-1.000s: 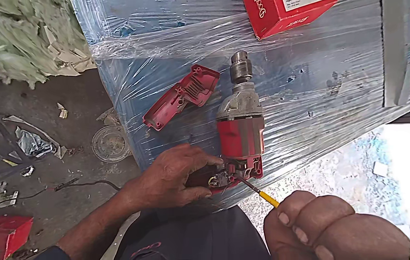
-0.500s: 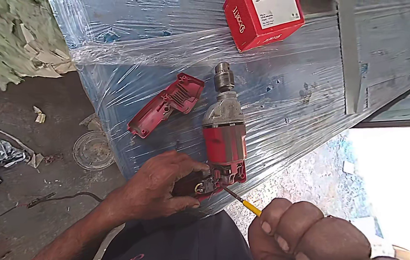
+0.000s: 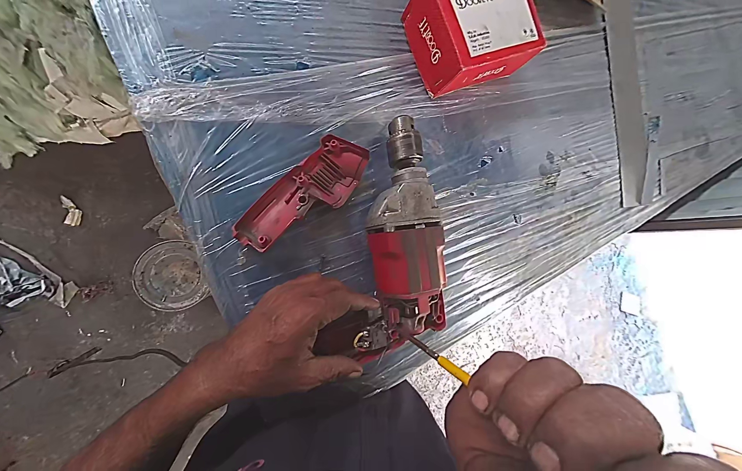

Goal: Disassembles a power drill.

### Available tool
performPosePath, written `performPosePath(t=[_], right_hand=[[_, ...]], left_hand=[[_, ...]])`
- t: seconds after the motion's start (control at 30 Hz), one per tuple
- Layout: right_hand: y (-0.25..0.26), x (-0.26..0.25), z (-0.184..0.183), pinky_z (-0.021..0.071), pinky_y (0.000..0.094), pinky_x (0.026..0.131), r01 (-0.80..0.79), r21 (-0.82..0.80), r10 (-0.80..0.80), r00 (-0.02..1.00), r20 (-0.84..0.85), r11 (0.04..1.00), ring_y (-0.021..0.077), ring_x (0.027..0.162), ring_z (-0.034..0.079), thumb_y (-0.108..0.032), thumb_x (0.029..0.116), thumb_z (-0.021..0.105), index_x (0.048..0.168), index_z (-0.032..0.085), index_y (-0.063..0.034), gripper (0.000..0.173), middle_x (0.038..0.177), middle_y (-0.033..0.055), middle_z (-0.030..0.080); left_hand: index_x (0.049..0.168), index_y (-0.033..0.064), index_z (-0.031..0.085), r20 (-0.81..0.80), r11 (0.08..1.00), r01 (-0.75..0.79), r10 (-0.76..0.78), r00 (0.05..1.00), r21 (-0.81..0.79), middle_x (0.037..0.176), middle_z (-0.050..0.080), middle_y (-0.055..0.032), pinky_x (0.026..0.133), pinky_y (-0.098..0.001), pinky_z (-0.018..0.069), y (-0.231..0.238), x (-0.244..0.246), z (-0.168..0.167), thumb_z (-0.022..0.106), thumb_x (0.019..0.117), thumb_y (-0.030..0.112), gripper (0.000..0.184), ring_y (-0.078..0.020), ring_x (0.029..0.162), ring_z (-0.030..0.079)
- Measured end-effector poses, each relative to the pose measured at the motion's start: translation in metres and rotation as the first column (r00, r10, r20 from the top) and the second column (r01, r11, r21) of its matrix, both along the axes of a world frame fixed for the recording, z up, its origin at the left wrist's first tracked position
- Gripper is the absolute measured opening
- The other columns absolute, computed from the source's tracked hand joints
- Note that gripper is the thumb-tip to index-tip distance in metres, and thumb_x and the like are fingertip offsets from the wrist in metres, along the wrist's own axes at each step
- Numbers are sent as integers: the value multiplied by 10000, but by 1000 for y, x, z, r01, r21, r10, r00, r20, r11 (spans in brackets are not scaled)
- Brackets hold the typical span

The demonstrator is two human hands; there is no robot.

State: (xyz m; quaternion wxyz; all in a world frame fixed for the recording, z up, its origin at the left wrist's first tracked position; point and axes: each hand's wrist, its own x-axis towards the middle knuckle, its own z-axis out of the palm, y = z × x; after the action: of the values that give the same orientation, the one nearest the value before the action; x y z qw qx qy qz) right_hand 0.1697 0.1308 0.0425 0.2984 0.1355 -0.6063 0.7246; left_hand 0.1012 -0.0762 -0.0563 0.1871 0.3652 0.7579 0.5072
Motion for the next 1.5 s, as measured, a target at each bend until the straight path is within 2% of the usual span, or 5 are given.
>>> performPosePath(t=[0.6, 0.9, 1.07, 1.27, 1.5], right_hand=[[2, -1, -1, 498, 263, 577, -62, 29, 61, 998, 12, 998, 124, 603, 540, -371, 1023, 484, 950, 612, -81, 325, 727, 10, 536], [-3, 2, 3, 511, 251, 626, -89, 141, 81, 995, 64, 986, 113, 660, 562, -252, 1023, 489, 938, 609, -79, 227, 776, 22, 552], [-13, 2, -2, 423, 250, 585, -102, 106, 97, 994, 52, 989, 110, 623, 473, -231, 1016, 500, 903, 598, -112, 191, 727, 5, 482], [-15, -3, -9, 370, 261, 518, -147, 113, 140, 988, 65, 983, 116, 554, 420, -320, 1030, 474, 874, 587, -114, 282, 652, 5, 435], [-8, 0, -9, 384, 287, 513, -221, 157, 212, 974, 74, 962, 144, 549, 437, -295, 1018, 474, 835, 557, -113, 271, 639, 23, 439]], left_hand=[[1361, 236, 645, 0, 1000, 7, -7, 1000, 3, 1235, 696, 38, 987, -344, 495, 0, 0, 0, 770, 854, 547, 608, -110, 1138, 617], [1360, 245, 646, -5, 1000, -4, 4, 1000, -11, 1233, 697, 40, 992, -352, 494, 0, 1, 1, 759, 856, 560, 605, -114, 1144, 618], [1373, 240, 639, -40, 1000, -1, 0, 999, -21, 1245, 692, 30, 984, -360, 498, 1, 3, 1, 826, 705, 664, 813, -132, 1144, 616], [1376, 222, 621, -112, 998, -23, 15, 994, -67, 1246, 696, 15, 1008, -376, 491, 5, 8, 0, 866, 743, 508, 737, -169, 1158, 621], [1373, 234, 631, -118, 998, -27, 19, 993, -65, 1244, 696, 14, 999, -382, 494, 5, 9, -1, 853, 757, 496, 706, -175, 1156, 619]])
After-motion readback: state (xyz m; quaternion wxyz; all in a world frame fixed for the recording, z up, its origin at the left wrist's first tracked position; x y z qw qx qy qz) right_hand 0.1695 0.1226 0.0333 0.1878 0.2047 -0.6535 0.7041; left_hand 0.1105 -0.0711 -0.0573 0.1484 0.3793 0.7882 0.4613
